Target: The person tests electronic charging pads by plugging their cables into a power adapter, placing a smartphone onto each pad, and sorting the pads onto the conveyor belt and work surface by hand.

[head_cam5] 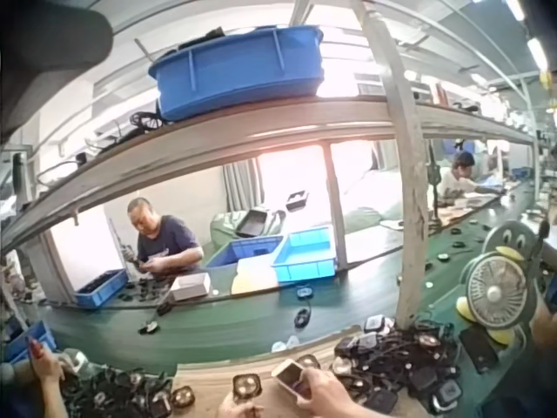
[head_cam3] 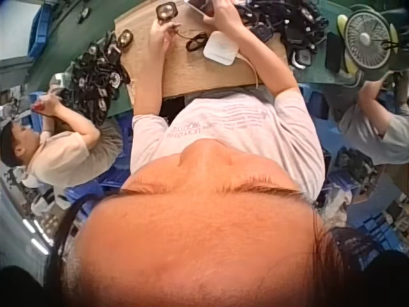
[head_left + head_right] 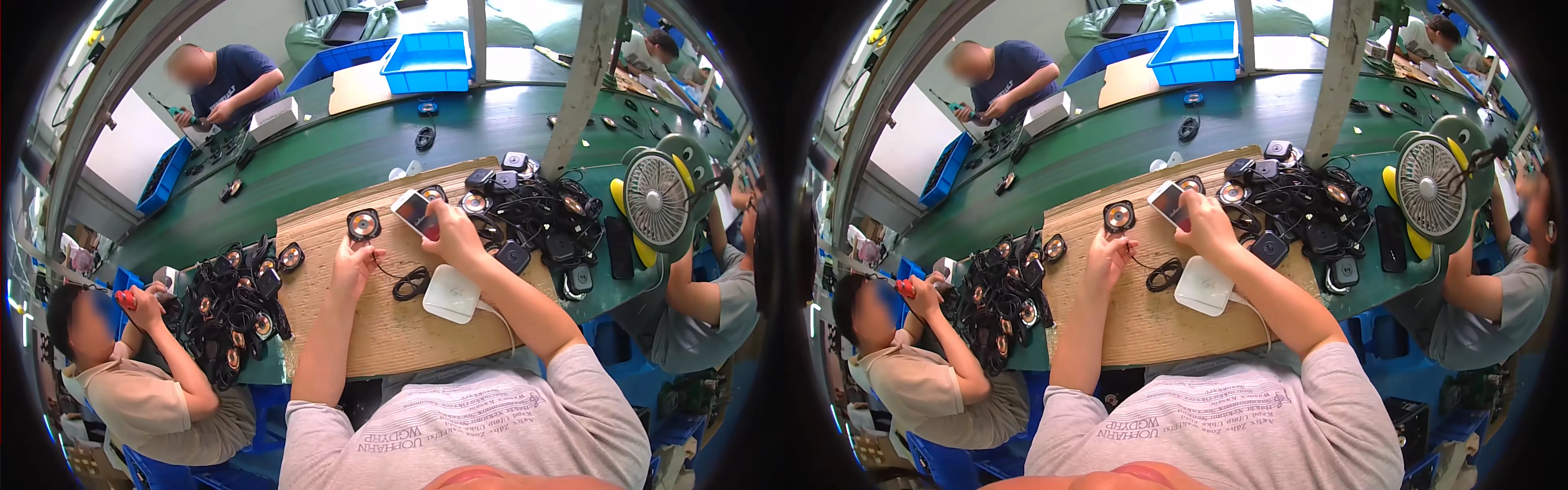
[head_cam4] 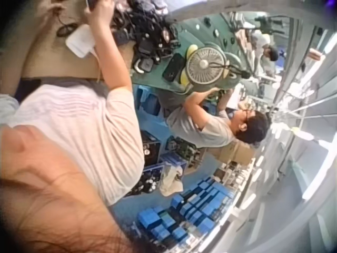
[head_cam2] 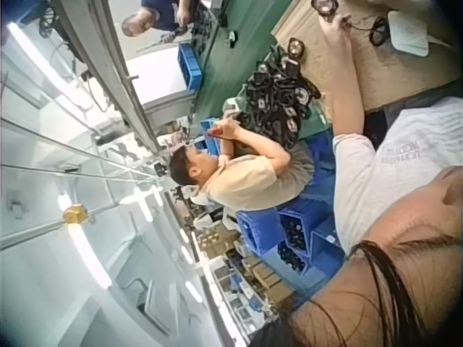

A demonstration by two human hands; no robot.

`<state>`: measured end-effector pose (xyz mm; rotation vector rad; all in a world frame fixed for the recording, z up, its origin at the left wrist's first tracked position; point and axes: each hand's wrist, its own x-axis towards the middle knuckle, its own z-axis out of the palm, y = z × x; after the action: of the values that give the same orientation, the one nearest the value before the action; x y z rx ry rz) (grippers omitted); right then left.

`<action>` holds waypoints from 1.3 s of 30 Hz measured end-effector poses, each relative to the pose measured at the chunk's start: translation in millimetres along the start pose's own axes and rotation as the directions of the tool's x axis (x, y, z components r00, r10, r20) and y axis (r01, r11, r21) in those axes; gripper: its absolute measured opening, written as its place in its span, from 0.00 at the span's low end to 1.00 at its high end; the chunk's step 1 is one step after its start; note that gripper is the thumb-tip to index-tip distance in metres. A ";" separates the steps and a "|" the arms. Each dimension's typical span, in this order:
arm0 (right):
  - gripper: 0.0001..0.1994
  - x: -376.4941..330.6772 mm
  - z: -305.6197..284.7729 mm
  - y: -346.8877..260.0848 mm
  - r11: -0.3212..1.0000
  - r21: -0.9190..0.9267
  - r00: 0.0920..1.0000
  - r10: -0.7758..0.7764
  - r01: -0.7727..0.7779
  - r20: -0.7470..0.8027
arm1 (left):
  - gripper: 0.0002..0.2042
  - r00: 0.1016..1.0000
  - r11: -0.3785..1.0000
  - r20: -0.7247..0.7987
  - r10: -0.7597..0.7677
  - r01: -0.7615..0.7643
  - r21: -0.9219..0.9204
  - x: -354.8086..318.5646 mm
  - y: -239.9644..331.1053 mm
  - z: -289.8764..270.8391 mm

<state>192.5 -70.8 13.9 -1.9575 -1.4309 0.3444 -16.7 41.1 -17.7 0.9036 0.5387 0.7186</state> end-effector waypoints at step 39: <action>0.29 -12.9 17.0 -11.8 0.851 0.104 0.845 -0.483 0.515 -0.230 | 0.18 0.981 0.997 0.193 -0.038 0.024 0.077 -20.2 -6.3 34.1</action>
<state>169.3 -74.4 6.8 -1.3741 -1.6581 0.0213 -4.3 5.8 -2.9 1.0211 0.4075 0.5775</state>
